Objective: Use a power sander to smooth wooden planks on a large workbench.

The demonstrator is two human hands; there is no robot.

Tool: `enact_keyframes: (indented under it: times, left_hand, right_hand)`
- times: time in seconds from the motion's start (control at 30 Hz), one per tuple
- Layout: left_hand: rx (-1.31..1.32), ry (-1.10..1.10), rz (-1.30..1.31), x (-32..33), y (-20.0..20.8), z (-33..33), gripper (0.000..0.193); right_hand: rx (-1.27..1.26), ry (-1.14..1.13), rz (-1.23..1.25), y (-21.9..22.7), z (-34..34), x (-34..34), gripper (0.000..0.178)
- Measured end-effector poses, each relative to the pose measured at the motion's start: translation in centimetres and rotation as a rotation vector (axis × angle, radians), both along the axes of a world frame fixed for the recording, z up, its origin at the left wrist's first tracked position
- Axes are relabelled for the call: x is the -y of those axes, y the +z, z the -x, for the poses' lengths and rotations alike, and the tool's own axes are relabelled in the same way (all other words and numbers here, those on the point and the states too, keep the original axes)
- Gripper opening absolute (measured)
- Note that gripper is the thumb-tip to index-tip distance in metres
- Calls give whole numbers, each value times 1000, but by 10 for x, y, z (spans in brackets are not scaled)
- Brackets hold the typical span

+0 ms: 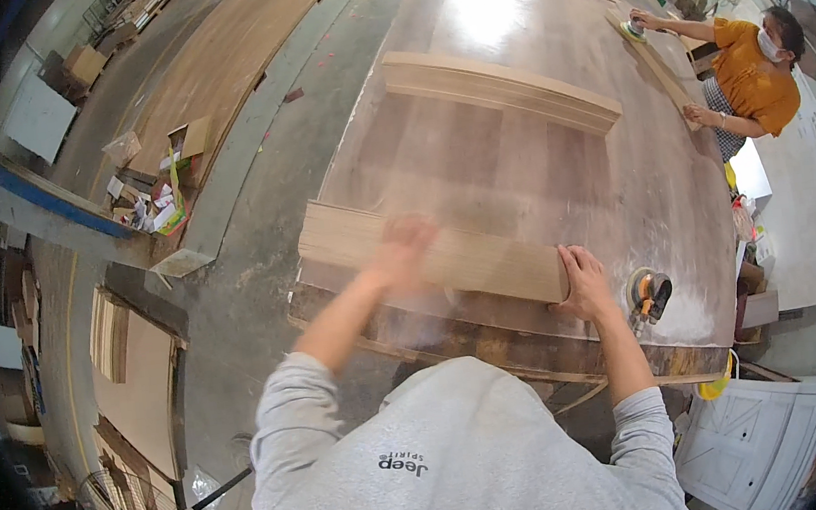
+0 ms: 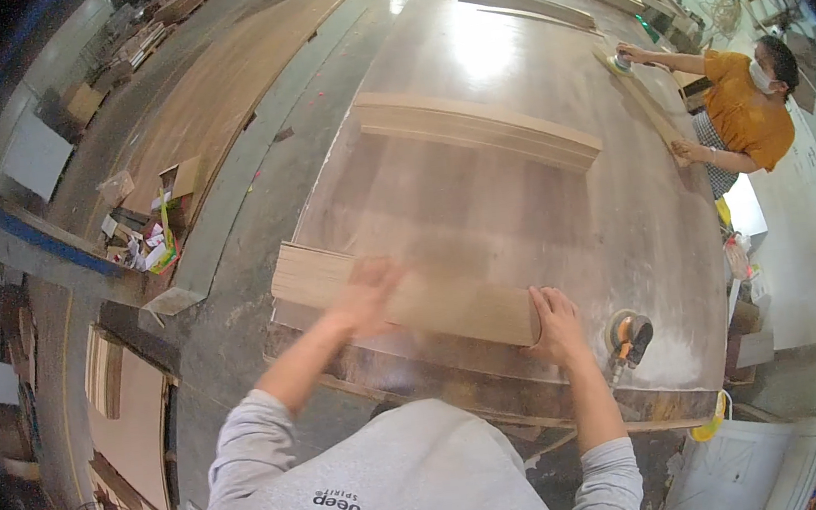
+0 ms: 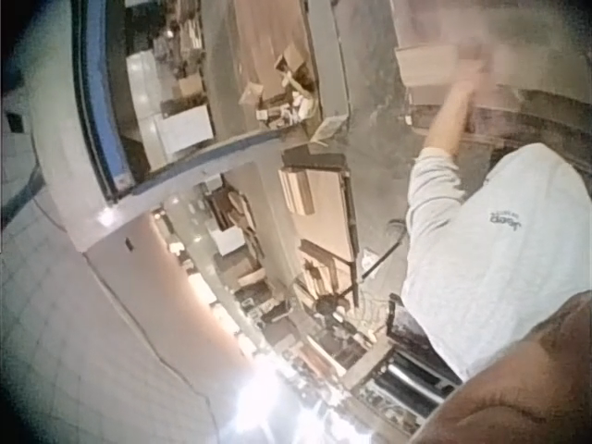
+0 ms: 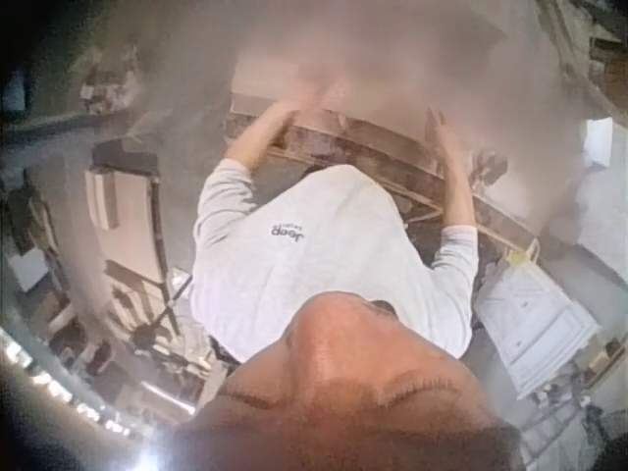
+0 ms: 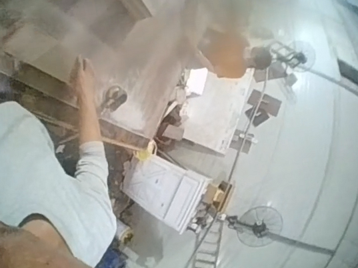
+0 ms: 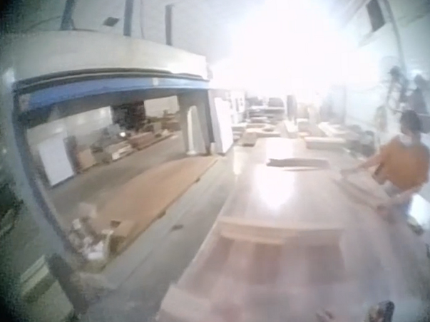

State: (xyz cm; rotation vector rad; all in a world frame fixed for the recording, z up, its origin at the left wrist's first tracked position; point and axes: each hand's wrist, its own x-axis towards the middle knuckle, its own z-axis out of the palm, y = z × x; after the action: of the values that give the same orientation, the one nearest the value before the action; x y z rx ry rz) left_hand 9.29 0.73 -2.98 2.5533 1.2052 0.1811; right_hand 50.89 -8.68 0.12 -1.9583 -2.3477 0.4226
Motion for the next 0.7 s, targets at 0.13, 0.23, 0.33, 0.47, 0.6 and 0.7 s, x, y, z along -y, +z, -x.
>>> enact_keyframes:
  times: [0.13,0.23,0.33,0.47,0.6,0.7]
  left_hand:
    - [-212,183,69,-7,36,103,125]
    - [-319,168,12,-14,35,103,126]
    - [-313,84,9,-15,29,64,125]
    - [-247,-156,-29,-20,12,-10,126]
    - [-183,-237,11,-19,35,-58,126]
    - [-190,-224,101,-18,44,-56,124]
  right_hand:
    - [15,-34,19,5,4,0,124]
    - [4,2,-20,-1,0,-3,124]
    - [27,23,-32,-3,-1,-5,124]
    - [-10,36,4,-2,-3,-7,125]
    - [17,18,35,-2,-9,-3,124]
    - [93,-78,-100,10,11,9,118]
